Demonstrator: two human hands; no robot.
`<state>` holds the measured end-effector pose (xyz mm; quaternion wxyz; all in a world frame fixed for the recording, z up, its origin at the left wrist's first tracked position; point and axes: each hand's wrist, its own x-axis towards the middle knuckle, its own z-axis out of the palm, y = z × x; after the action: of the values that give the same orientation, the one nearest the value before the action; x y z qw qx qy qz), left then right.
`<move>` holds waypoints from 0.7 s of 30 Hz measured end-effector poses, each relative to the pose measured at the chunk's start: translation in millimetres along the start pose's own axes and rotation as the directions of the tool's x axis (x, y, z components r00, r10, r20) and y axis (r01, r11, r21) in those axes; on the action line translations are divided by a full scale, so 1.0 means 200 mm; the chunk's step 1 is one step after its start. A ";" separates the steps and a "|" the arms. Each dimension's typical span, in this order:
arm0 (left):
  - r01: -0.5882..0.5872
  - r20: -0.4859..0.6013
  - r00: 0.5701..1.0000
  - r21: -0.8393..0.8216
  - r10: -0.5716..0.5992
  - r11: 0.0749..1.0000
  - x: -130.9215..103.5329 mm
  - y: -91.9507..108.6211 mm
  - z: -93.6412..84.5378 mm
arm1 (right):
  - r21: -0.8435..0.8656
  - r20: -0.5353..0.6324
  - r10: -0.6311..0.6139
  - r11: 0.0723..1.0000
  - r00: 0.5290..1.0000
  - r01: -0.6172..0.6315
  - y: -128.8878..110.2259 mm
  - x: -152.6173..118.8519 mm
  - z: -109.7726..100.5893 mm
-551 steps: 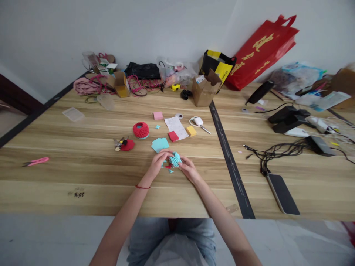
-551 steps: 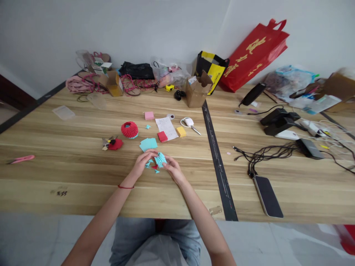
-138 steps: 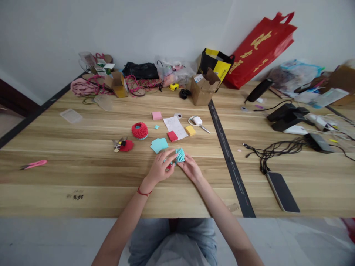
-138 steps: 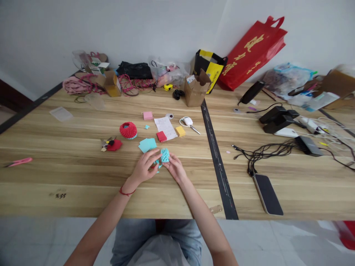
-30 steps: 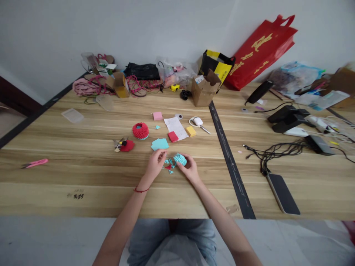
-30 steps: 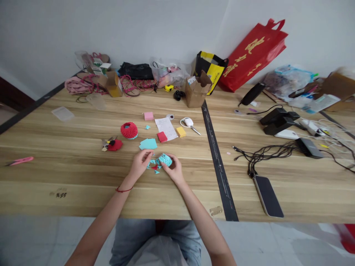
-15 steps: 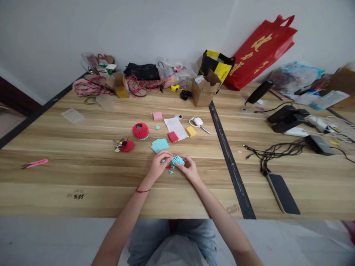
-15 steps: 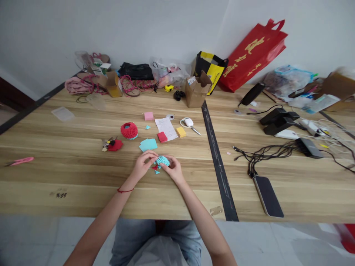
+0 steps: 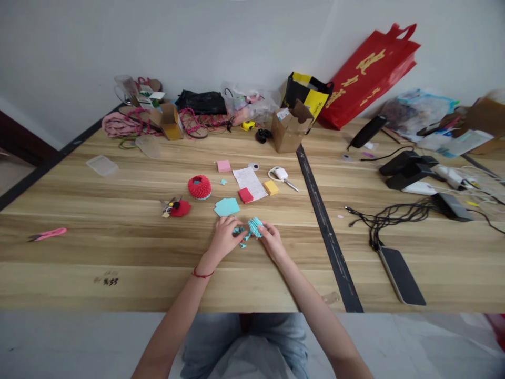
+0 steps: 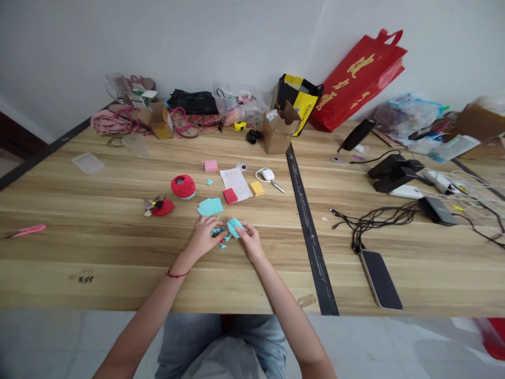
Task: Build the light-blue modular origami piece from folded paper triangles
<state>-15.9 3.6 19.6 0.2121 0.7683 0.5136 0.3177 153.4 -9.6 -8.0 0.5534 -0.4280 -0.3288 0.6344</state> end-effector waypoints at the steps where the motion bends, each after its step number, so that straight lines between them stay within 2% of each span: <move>1: -0.008 0.025 1.000 0.050 0.007 0.999 -0.01 0.00 0.01 | 0.012 0.003 0.000 1.000 1.000 0.000 0.00 0.00 0.00; 6: -0.061 0.119 0.991 0.062 0.053 0.996 -0.02 0.01 0.04 | 0.034 -0.004 -0.004 0.999 1.000 0.004 -0.02 -0.01 0.01; 15: -0.051 0.096 0.994 0.023 0.048 0.998 -0.01 -0.02 0.03 | 0.055 0.024 0.011 0.998 1.000 -0.013 -0.02 0.00 0.00; 21: -0.079 0.176 0.982 0.032 0.072 0.996 -0.01 -0.03 0.02 | 0.077 0.046 0.027 0.997 0.999 -0.030 -0.02 0.00 0.00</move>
<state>-16.4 4.0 12.3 0.2291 0.8162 0.4695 0.2468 155.6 -8.8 -5.5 0.5533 -0.3964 -0.3099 0.6639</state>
